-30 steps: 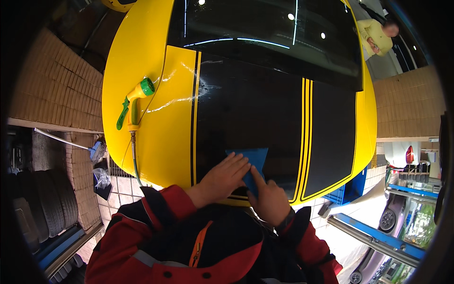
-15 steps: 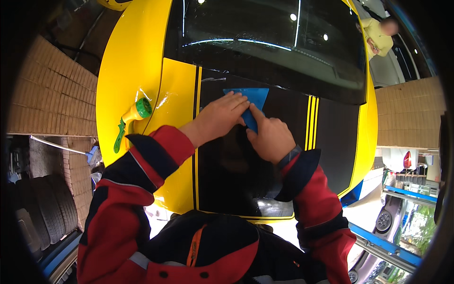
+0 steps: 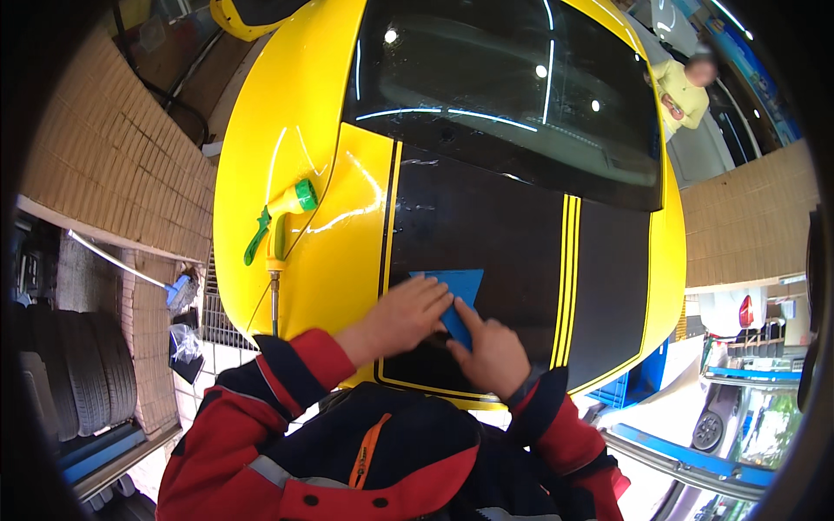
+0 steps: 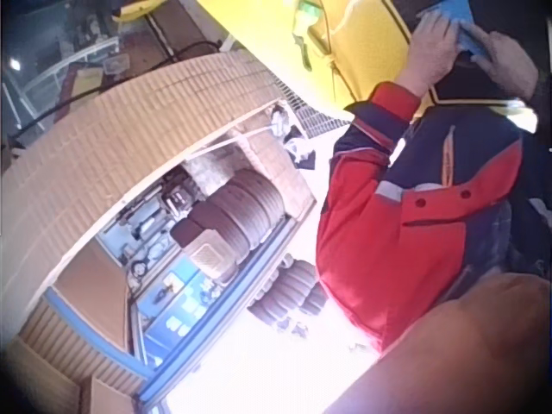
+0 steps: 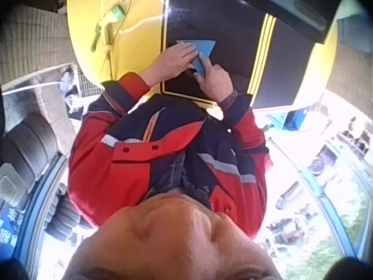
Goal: The person applies a black vinyl stripe with yellow edges to the hood of a yellow car. They peel the backing, align the stripe along the center, and use a blue squeegee to smooth it down, removing air bubbles and ensuring adhesion.
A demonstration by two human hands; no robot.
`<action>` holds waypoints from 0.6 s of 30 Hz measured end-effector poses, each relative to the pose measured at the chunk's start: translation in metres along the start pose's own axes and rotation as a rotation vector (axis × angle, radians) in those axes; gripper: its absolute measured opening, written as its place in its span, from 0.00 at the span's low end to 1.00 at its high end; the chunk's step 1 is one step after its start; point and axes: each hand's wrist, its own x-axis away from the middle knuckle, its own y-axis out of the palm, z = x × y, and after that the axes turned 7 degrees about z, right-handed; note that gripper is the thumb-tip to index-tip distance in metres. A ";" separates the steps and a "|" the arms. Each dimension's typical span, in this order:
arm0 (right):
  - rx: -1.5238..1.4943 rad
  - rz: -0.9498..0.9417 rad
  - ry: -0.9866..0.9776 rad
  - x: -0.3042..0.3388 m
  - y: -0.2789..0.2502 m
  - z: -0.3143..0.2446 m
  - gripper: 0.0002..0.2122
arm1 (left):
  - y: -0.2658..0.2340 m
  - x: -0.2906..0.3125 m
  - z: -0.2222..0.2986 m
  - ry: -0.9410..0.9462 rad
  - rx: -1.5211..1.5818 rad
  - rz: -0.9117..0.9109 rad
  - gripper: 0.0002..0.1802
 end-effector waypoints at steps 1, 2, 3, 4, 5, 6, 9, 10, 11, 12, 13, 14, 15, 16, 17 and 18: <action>0.017 0.006 0.031 0.012 0.011 -0.009 0.37 | 0.006 0.014 0.010 -0.026 0.020 0.067 0.29; 0.059 -0.010 0.091 0.017 0.019 -0.017 0.38 | 0.010 0.022 0.015 -0.063 0.037 0.108 0.29; 0.064 -0.018 0.112 0.015 0.022 -0.021 0.38 | 0.012 0.024 0.011 -0.075 0.045 0.116 0.29; 0.057 0.006 0.099 0.008 0.022 -0.023 0.38 | 0.012 0.022 0.004 -0.089 0.054 0.122 0.29; 0.042 0.028 0.077 -0.005 0.021 -0.024 0.38 | 0.010 0.017 -0.006 -0.105 0.062 0.136 0.29; 0.031 0.049 0.066 -0.022 0.017 -0.023 0.37 | 0.007 0.010 -0.018 -0.105 0.051 0.142 0.30; 0.045 0.070 0.009 -0.071 0.008 -0.023 0.36 | -0.001 -0.017 -0.056 -0.133 -0.007 0.086 0.30; 0.048 0.073 0.005 -0.087 0.005 -0.023 0.36 | -0.004 -0.025 -0.070 -0.140 -0.021 0.067 0.30; 0.073 0.079 -0.005 -0.102 0.003 -0.024 0.36 | -0.008 -0.034 -0.083 -0.147 -0.035 0.048 0.30; 0.097 0.100 -0.030 -0.117 0.000 -0.025 0.36 | -0.010 -0.043 -0.095 -0.142 -0.055 0.056 0.30; 0.119 0.106 -0.042 -0.131 -0.002 -0.026 0.37 | -0.013 -0.050 -0.106 -0.140 -0.071 0.060 0.31; 0.149 0.102 -0.038 -0.144 -0.004 -0.027 0.37 | -0.016 -0.057 -0.117 -0.136 -0.088 0.062 0.31; 0.164 0.118 -0.055 -0.153 -0.007 -0.029 0.37 | -0.019 -0.063 -0.125 -0.143 -0.097 0.055 0.31; 0.164 0.108 -0.054 -0.161 -0.009 -0.030 0.37 | -0.022 -0.068 -0.132 -0.140 -0.097 0.044 0.31; 0.165 0.104 -0.053 -0.169 -0.011 -0.032 0.37 | -0.025 -0.072 -0.139 -0.134 -0.099 0.036 0.31; 0.166 0.108 -0.057 -0.175 -0.013 -0.033 0.37 | -0.028 -0.077 -0.145 -0.125 -0.105 0.032 0.31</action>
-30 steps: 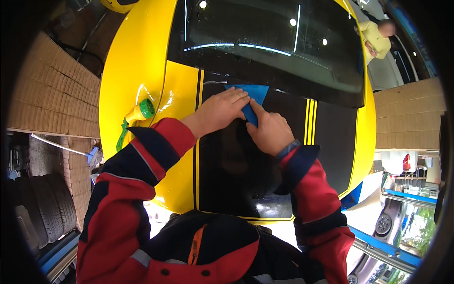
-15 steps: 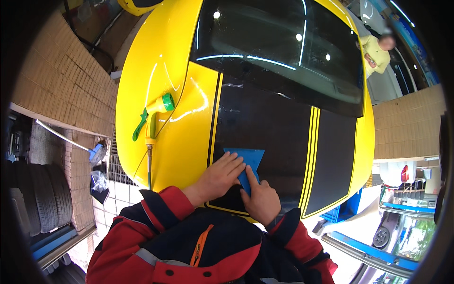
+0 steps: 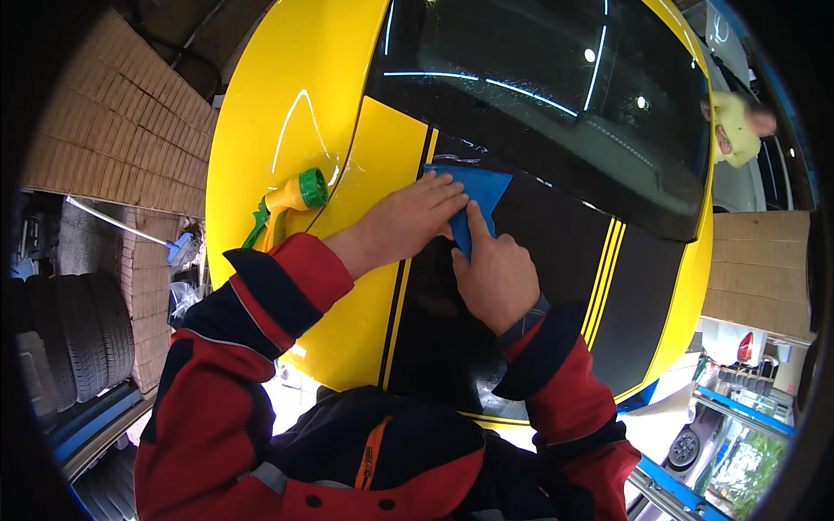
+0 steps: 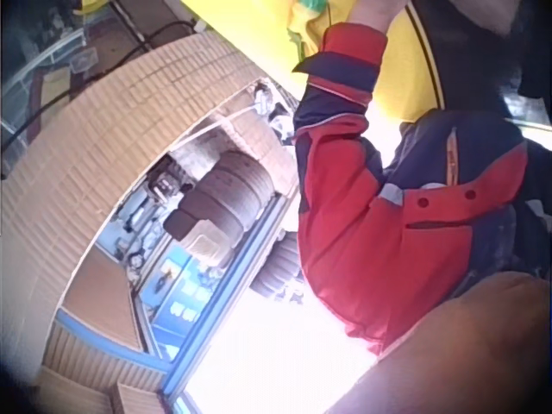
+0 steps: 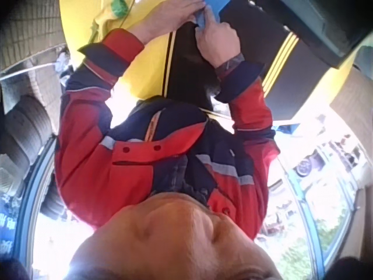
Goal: The person applies a black vinyl stripe with yellow edges to the hood of a yellow car. They peel the backing, align the stripe along the center, and use a blue squeegee to smooth it down, removing air bubbles and ensuring adhesion.
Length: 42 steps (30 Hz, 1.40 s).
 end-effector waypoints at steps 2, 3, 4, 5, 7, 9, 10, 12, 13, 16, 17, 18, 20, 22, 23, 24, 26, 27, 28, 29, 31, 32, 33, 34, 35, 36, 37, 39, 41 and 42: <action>-0.008 0.007 0.006 -0.010 0.003 0.000 0.37 | -0.003 -0.008 -0.010 0.008 -0.030 -0.024 0.32; -0.027 0.042 -0.017 -0.013 0.004 0.001 0.37 | -0.005 -0.010 -0.014 0.019 -0.040 -0.036 0.32; -0.027 0.032 0.000 -0.016 0.006 0.003 0.37 | -0.006 -0.013 -0.018 0.041 -0.049 -0.016 0.32; -0.041 0.047 -0.007 -0.018 0.007 0.003 0.37 | -0.007 -0.014 -0.020 0.022 -0.057 -0.063 0.32; -0.049 0.103 -0.015 -0.024 0.008 0.001 0.36 | -0.011 -0.021 -0.026 0.038 -0.072 -0.053 0.32; -0.021 0.150 0.009 -0.032 0.005 -0.007 0.33 | -0.023 -0.033 -0.034 0.036 -0.110 -0.075 0.31; -0.031 0.155 0.026 -0.043 0.001 -0.013 0.31 | -0.029 -0.039 -0.035 0.022 -0.134 -0.127 0.31; -0.007 0.165 0.066 -0.059 -0.012 -0.020 0.30 | -0.044 -0.056 -0.035 -0.003 -0.112 -0.072 0.30; -0.011 0.189 0.069 -0.058 -0.018 -0.020 0.29 | -0.052 -0.061 -0.032 -0.006 -0.125 -0.061 0.30; -0.217 0.348 -0.005 -0.013 -0.036 -0.002 0.28 | -0.062 -0.047 0.003 0.106 -0.165 0.181 0.28; -0.386 0.338 -0.049 0.016 -0.039 0.009 0.27 | -0.057 -0.031 0.024 0.146 -0.180 0.225 0.26; -0.511 0.228 -0.029 0.051 -0.043 0.023 0.28 | -0.049 -0.013 0.048 0.207 -0.184 0.314 0.25; -0.622 0.009 0.037 0.115 -0.045 0.041 0.28 | -0.031 0.027 0.099 0.202 -0.085 0.228 0.20; -0.793 -0.196 0.147 0.176 -0.046 0.055 0.27 | -0.014 0.062 0.142 0.221 0.073 0.135 0.19; -1.057 -0.318 0.261 0.205 -0.052 0.064 0.26 | -0.006 0.076 0.159 0.202 0.194 0.143 0.15; -1.375 -0.408 0.366 0.229 -0.059 0.073 0.24 | 0.001 0.088 0.175 0.182 0.318 0.146 0.12; -1.519 -0.215 0.232 0.261 -0.055 0.077 0.21 | 0.010 0.105 0.201 0.073 0.423 0.059 0.09; -1.265 -0.013 0.201 0.268 -0.043 0.073 0.24 | 0.015 0.106 0.208 0.109 0.463 0.096 0.08; -0.997 0.083 0.155 0.267 -0.036 0.074 0.23 | 0.018 0.105 0.214 0.117 0.473 0.111 0.08; -0.988 0.155 0.087 0.258 -0.025 0.074 0.21 | 0.022 0.099 0.216 0.119 0.481 0.122 0.08; -1.101 0.143 0.162 0.235 -0.012 0.078 0.18 | 0.027 0.077 0.211 0.219 0.383 0.228 0.10; -1.261 0.062 0.264 0.219 -0.010 0.083 0.17 | 0.028 0.061 0.203 0.247 0.358 0.258 0.11; -1.230 0.179 0.221 0.198 -0.009 0.088 0.17 | 0.027 0.044 0.191 0.220 0.312 0.216 0.10; -1.213 0.284 0.147 0.176 -0.010 0.093 0.17 | 0.029 0.022 0.182 0.167 0.304 0.254 0.11; -1.195 0.346 0.134 0.153 -0.014 0.100 0.16 | 0.028 0.002 0.170 0.109 0.252 0.219 0.13; -1.194 0.402 0.079 0.130 -0.018 0.108 0.16 | 0.028 -0.021 0.159 0.151 0.126 0.239 0.14; -1.111 0.460 0.157 0.105 -0.020 0.115 0.15 | 0.029 -0.042 0.149 0.134 0.131 0.200 0.14; -1.016 0.579 0.159 0.060 -0.020 0.126 0.15 | 0.035 -0.076 0.136 0.065 0.197 0.275 0.08; -1.114 0.645 0.112 0.027 -0.009 0.130 0.16 | 0.041 -0.099 0.121 -0.007 0.111 0.234 0.07; -1.090 0.681 0.089 0.019 -0.003 0.134 0.15 | 0.045 -0.107 0.115 -0.022 0.070 0.217 0.07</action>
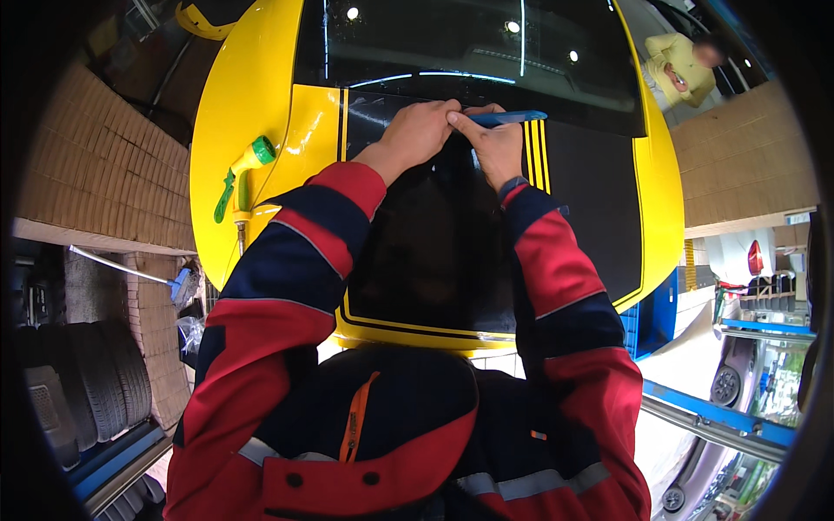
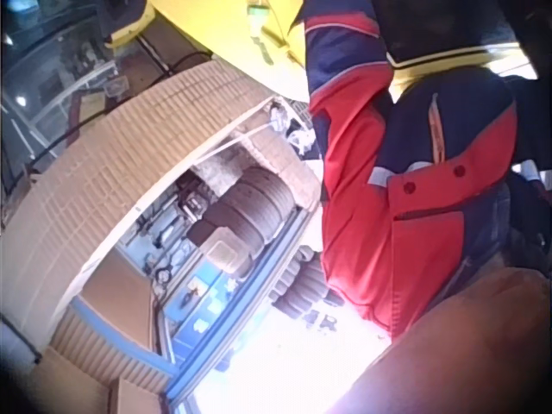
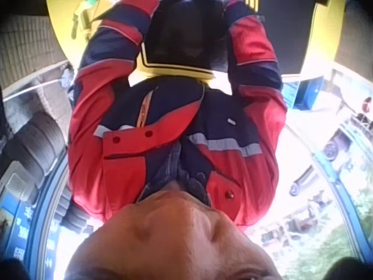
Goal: The person applies a black vinyl stripe with yellow edges to the hood of a yellow car. They peel the backing, align the stripe along the center, and use a blue squeegee to smooth it down, removing air bubbles and ensuring adhesion.
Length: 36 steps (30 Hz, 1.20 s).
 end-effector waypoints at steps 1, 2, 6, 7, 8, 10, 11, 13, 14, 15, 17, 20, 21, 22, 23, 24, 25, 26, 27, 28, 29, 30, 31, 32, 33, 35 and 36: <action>-0.031 0.012 -0.006 -0.006 0.003 0.007 0.15 | 0.004 -0.005 -0.007 0.039 -0.028 0.013 0.08; -0.033 0.031 0.027 -0.009 0.006 0.013 0.15 | 0.008 -0.008 -0.012 0.078 -0.055 0.023 0.09; -0.013 0.043 -0.007 -0.012 0.012 0.024 0.14 | 0.024 -0.009 -0.027 0.095 -0.026 0.083 0.12; -0.005 0.041 -0.021 -0.011 0.012 0.025 0.13 | 0.027 -0.007 -0.028 0.117 -0.022 0.125 0.10; 0.016 0.038 -0.019 -0.008 0.011 0.025 0.13 | 0.029 -0.005 -0.028 0.112 -0.024 0.130 0.09; -0.017 0.014 -0.013 -0.001 0.007 0.023 0.11 | 0.031 0.006 -0.023 0.102 -0.045 0.136 0.09; 0.015 -0.005 0.025 0.003 0.002 0.022 0.12 | 0.033 0.014 -0.016 0.068 -0.027 0.103 0.09; 0.075 -0.043 0.075 0.015 -0.011 0.018 0.12 | 0.033 0.030 -0.003 0.064 -0.001 0.092 0.08; 0.113 -0.096 0.064 0.028 -0.021 0.015 0.11 | 0.034 0.040 0.006 0.081 0.013 0.090 0.08; 0.156 -0.099 0.067 0.042 -0.028 0.013 0.11 | 0.033 0.053 0.015 0.079 0.042 0.096 0.08; 0.114 -0.090 0.042 0.077 -0.037 0.010 0.10 | 0.034 0.080 0.036 0.064 0.027 0.116 0.08; 0.070 -0.060 0.049 0.130 -0.047 0.006 0.08 | 0.028 0.125 0.065 0.064 0.037 0.089 0.08; 0.030 -0.067 0.047 0.149 -0.051 0.003 0.08 | 0.024 0.140 0.074 0.103 0.048 0.104 0.09; 0.015 -0.068 0.080 0.169 -0.055 -0.001 0.07 | 0.021 0.156 0.084 0.091 0.042 0.083 0.11; -0.015 -0.066 0.063 0.188 -0.058 -0.004 0.06 | 0.017 0.171 0.094 0.103 0.060 0.095 0.12; -0.015 -0.061 0.050 0.206 -0.062 -0.009 0.07 | 0.014 0.186 0.104 0.106 0.079 0.098 0.13; -0.016 -0.061 0.058 0.224 -0.066 -0.014 0.07 | 0.011 0.199 0.113 0.118 0.078 0.087 0.14; -0.016 -0.060 0.066 0.239 -0.070 -0.018 0.07 | 0.008 0.211 0.121 0.128 0.077 0.077 0.15; -0.018 -0.053 0.039 0.253 -0.072 -0.021 0.08 | 0.005 0.222 0.127 0.136 0.077 0.064 0.17; -0.022 -0.046 0.013 0.266 -0.073 -0.023 0.09 | 0.003 0.232 0.133 0.155 0.063 0.064 0.17; 0.003 -0.034 0.011 0.279 -0.075 -0.026 0.09 | 0.001 0.241 0.138 0.173 0.050 0.064 0.17; 0.009 -0.029 0.009 0.290 -0.076 -0.027 0.10 | -0.001 0.249 0.142 0.191 0.035 0.062 0.17; 0.021 -0.030 0.002 0.300 -0.078 -0.028 0.11 | -0.004 0.258 0.146 0.177 0.048 0.005 0.19; 0.029 -0.029 0.003 0.310 -0.080 -0.029 0.12 | -0.006 0.265 0.150 0.176 0.060 -0.012 0.19; 0.022 -0.023 0.012 0.318 -0.081 -0.030 0.12 | -0.008 0.271 0.152 0.179 0.072 -0.024 0.19; 0.004 -0.018 0.031 0.334 -0.083 -0.031 0.13 | -0.009 0.282 0.158 0.179 0.079 -0.024 0.18; 0.010 -0.016 0.021 0.341 -0.083 -0.031 0.13 | -0.010 0.286 0.160 0.197 0.071 -0.020 0.18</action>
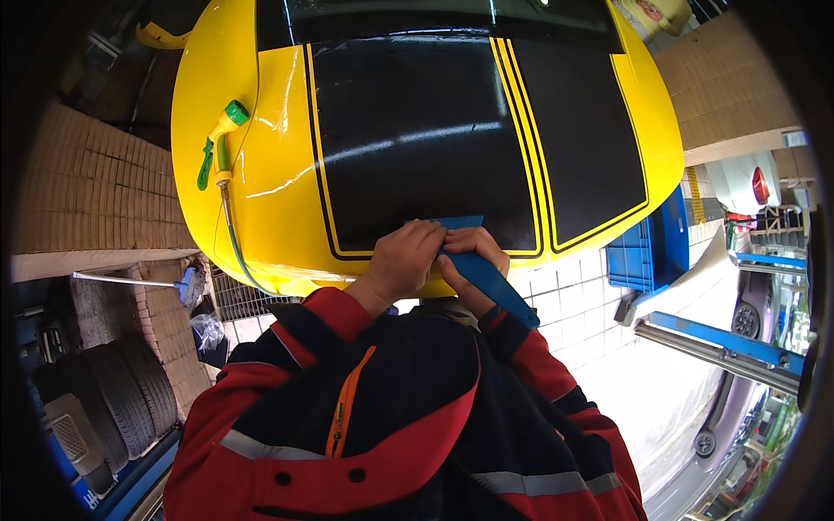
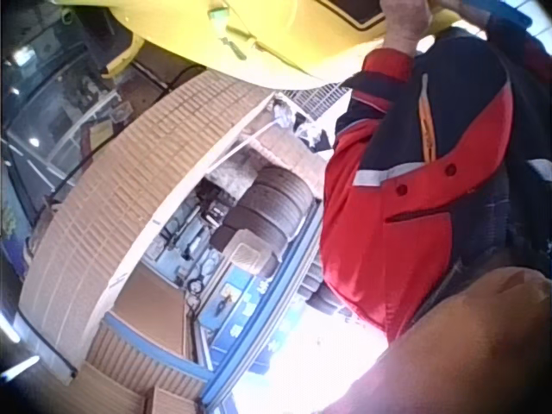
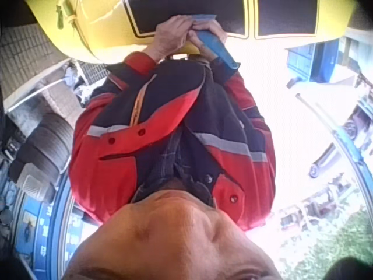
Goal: The person applies a black vinyl stripe with yellow edges to the hood of a yellow car. They peel the backing, align the stripe along the center, and use a blue squeegee to smooth it down, removing air bubbles and ensuring adhesion.
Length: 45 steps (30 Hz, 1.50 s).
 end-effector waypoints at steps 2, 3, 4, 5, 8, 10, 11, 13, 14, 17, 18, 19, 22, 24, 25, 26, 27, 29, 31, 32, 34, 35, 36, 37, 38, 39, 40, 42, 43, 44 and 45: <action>0.006 0.002 -0.012 0.013 -0.002 0.000 0.13 | 0.000 0.009 0.006 0.020 -0.017 -0.010 0.18; -0.006 -0.001 -0.004 0.018 -0.003 0.000 0.13 | 0.000 0.012 0.008 0.009 -0.003 -0.017 0.18; 0.000 0.000 -0.037 0.022 -0.005 0.001 0.13 | 0.000 0.015 0.010 0.017 -0.009 -0.028 0.18; -0.002 0.006 -0.070 0.026 -0.005 0.001 0.13 | 0.000 0.018 0.012 0.028 -0.014 -0.032 0.18; -0.001 0.001 0.040 0.039 -0.009 -0.006 0.13 | -0.008 0.025 0.020 -0.018 0.017 -0.203 0.19; 0.017 -0.002 0.198 0.045 -0.015 -0.014 0.14 | -0.014 0.026 0.027 -0.128 0.022 -0.484 0.16; 0.032 0.001 0.292 0.048 -0.017 -0.021 0.14 | -0.016 0.024 0.031 -0.114 0.048 -0.471 0.15; 0.072 0.006 0.430 0.042 -0.020 -0.030 0.16 | -0.016 0.011 0.031 -0.007 0.084 -0.316 0.18; 0.004 0.017 0.334 0.033 -0.022 -0.034 0.17 | -0.014 -0.001 0.027 0.023 0.097 -0.206 0.19; 0.088 0.037 -0.008 -0.022 -0.034 -0.035 0.22 | -0.006 -0.048 0.007 0.018 0.100 -0.078 0.16; 0.162 0.066 -0.154 -0.045 -0.037 -0.034 0.20 | -0.004 -0.070 -0.005 -0.001 0.125 -0.050 0.16; 0.156 0.077 -0.187 -0.069 -0.037 -0.034 0.20 | -0.004 -0.090 -0.016 -0.057 0.106 -0.093 0.17; 0.147 -0.063 -0.125 -0.121 -0.037 -0.037 0.19 | 0.001 -0.147 -0.039 -0.195 0.119 -0.270 0.20; 0.131 0.005 -0.203 -0.137 -0.035 -0.037 0.26 | 0.003 -0.180 -0.054 -0.102 0.170 -0.310 0.24; 0.137 0.047 -0.246 -0.138 -0.039 -0.037 0.32 | 0.005 -0.193 -0.061 -0.118 0.159 -0.286 0.25; 0.162 0.076 -0.220 -0.135 -0.045 -0.036 0.33 | 0.008 -0.205 -0.068 -0.176 0.125 -0.303 0.27; 0.146 0.073 -0.154 -0.128 -0.053 -0.034 0.32 | 0.010 -0.218 -0.079 -0.115 0.095 -0.269 0.27; 0.066 0.023 -0.075 -0.109 -0.076 -0.028 0.25 | 0.020 -0.248 -0.104 -0.109 0.030 -0.229 0.30; -0.109 -0.103 0.266 -0.079 -0.097 -0.023 0.19 | 0.032 -0.274 -0.129 -0.088 -0.100 -0.248 0.33; -0.127 -0.156 0.355 -0.060 -0.111 -0.022 0.20 | 0.037 -0.286 -0.143 -0.026 -0.208 -0.270 0.34; -0.056 -0.232 0.541 -0.025 -0.136 -0.019 0.22 | 0.050 -0.304 -0.162 -0.060 -0.286 -0.374 0.34; -0.024 -0.220 0.598 -0.009 -0.145 -0.018 0.22 | 0.056 -0.308 -0.168 -0.059 -0.298 -0.357 0.34; 0.009 -0.201 0.616 0.007 -0.153 -0.016 0.22 | 0.061 -0.308 -0.172 -0.067 -0.311 -0.348 0.35; 0.020 -0.147 0.650 0.018 -0.160 -0.011 0.22 | 0.066 -0.307 -0.173 -0.048 -0.304 -0.308 0.33; 0.031 -0.088 0.669 0.031 -0.163 -0.008 0.21 | 0.070 -0.303 -0.173 -0.039 -0.298 -0.281 0.32; 0.081 -0.036 0.758 0.047 -0.163 -0.007 0.21 | 0.074 -0.297 -0.170 -0.057 -0.301 -0.285 0.31; 0.092 0.029 0.736 0.059 -0.164 -0.005 0.20 | 0.077 -0.291 -0.165 -0.050 -0.257 -0.270 0.30; 0.057 0.136 0.757 0.080 -0.156 -0.002 0.19 | 0.075 -0.277 -0.155 -0.089 -0.201 -0.263 0.27; 0.009 0.162 0.752 0.091 -0.148 -0.002 0.18 | 0.074 -0.266 -0.148 -0.070 -0.197 -0.250 0.25; -0.024 0.186 0.756 0.100 -0.138 -0.002 0.18 | 0.074 -0.256 -0.139 -0.041 -0.209 -0.249 0.25; -0.055 0.211 0.749 0.110 -0.126 -0.003 0.18 | 0.072 -0.246 -0.131 -0.012 -0.209 -0.257 0.25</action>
